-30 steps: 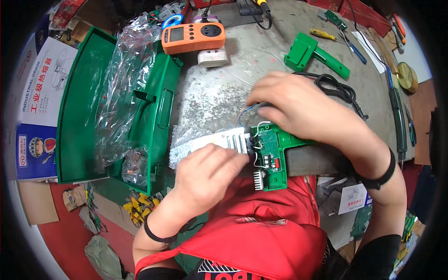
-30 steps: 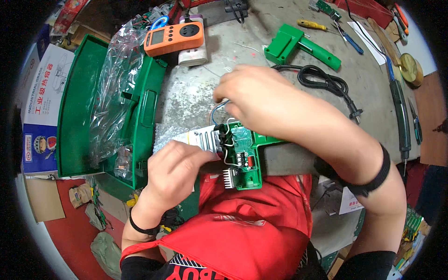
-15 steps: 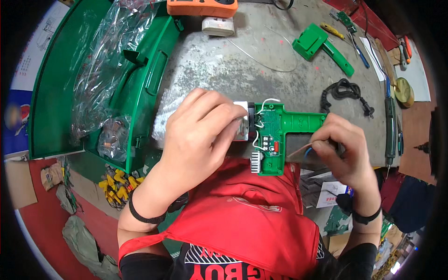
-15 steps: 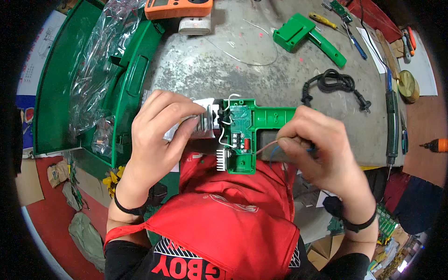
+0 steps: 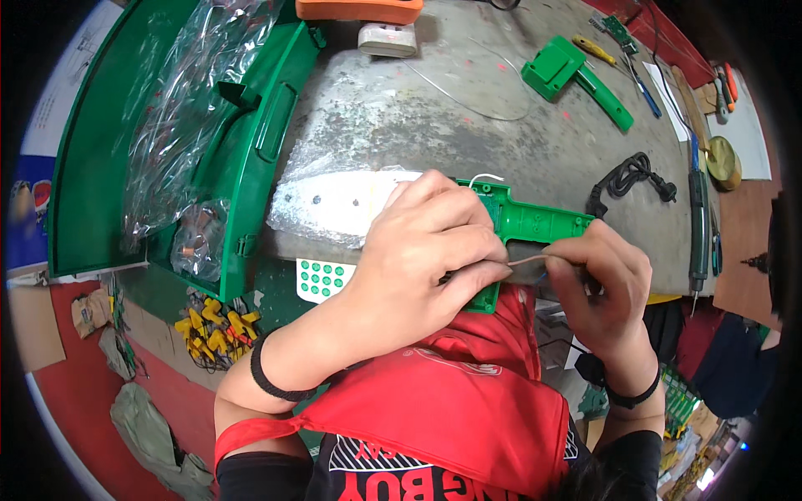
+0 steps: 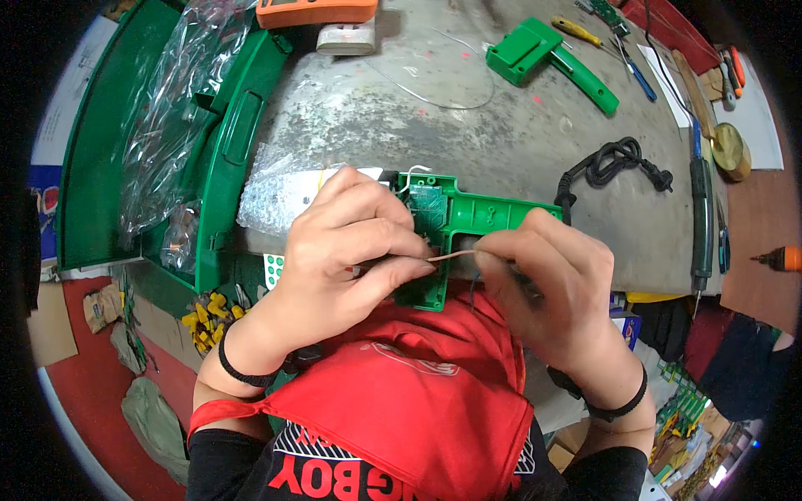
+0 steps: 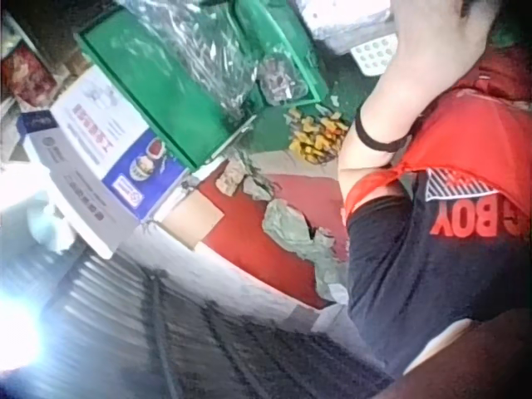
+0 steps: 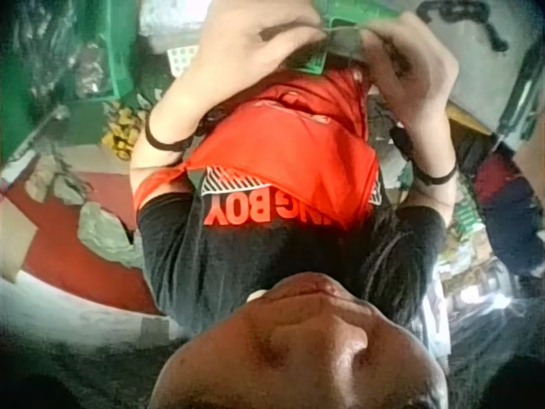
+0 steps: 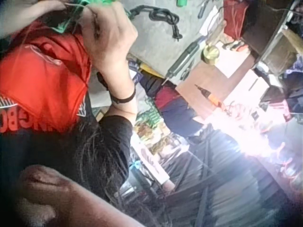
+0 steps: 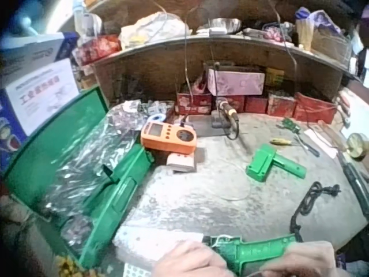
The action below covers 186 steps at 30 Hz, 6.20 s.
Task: Assembling the internal electronic components and housing of a green handheld tool.
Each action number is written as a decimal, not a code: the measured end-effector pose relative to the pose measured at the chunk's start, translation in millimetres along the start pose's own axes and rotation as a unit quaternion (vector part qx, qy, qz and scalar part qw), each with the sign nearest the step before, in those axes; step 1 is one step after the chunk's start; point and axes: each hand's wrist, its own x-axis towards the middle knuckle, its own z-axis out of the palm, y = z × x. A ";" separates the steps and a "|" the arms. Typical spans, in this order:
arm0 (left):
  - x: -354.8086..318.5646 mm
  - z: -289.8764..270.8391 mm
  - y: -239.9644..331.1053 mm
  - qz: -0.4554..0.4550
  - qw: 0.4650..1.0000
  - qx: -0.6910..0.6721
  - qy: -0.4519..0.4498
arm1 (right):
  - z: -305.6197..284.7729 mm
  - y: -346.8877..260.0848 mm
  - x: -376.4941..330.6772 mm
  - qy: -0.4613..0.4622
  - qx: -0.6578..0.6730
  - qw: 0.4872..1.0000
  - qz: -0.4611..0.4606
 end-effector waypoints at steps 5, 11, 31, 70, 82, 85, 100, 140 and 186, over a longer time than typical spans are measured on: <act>-3.8 0.1 7.9 -0.027 0.997 -0.070 -0.014 | -2.6 -7.0 -4.6 -0.013 0.011 1.000 0.018; -1.6 0.2 7.4 -0.006 0.998 -0.053 -0.026 | -9.4 -11.9 -3.7 -0.039 -0.044 0.998 -0.025; -37.2 -13.7 -39.3 -0.045 0.963 0.264 -0.040 | 13.9 -1.4 10.4 -0.114 0.000 0.985 0.126; 37.5 -2.3 -28.6 -0.051 0.987 0.027 -0.147 | 18.2 22.4 21.2 -0.101 0.042 0.987 0.118; 45.0 7.8 -36.1 -0.030 0.981 -0.007 -0.191 | 18.4 23.3 17.2 -0.102 0.059 0.985 0.126; 50.2 6.5 -43.9 -0.027 0.979 -0.017 -0.200 | 9.0 22.2 19.7 -0.068 0.080 0.987 0.121; 41.6 6.3 -50.7 -0.007 0.982 -0.029 -0.184 | -198.9 248.4 -147.5 0.045 -0.352 0.819 0.450; 33.9 26.1 -56.4 0.013 0.993 0.005 -0.115 | 26.2 -40.7 62.8 0.088 0.427 0.900 -0.016; 30.1 0.6 -11.2 -0.008 0.998 -0.031 -0.046 | -139.1 87.1 -12.9 0.324 0.057 0.873 0.360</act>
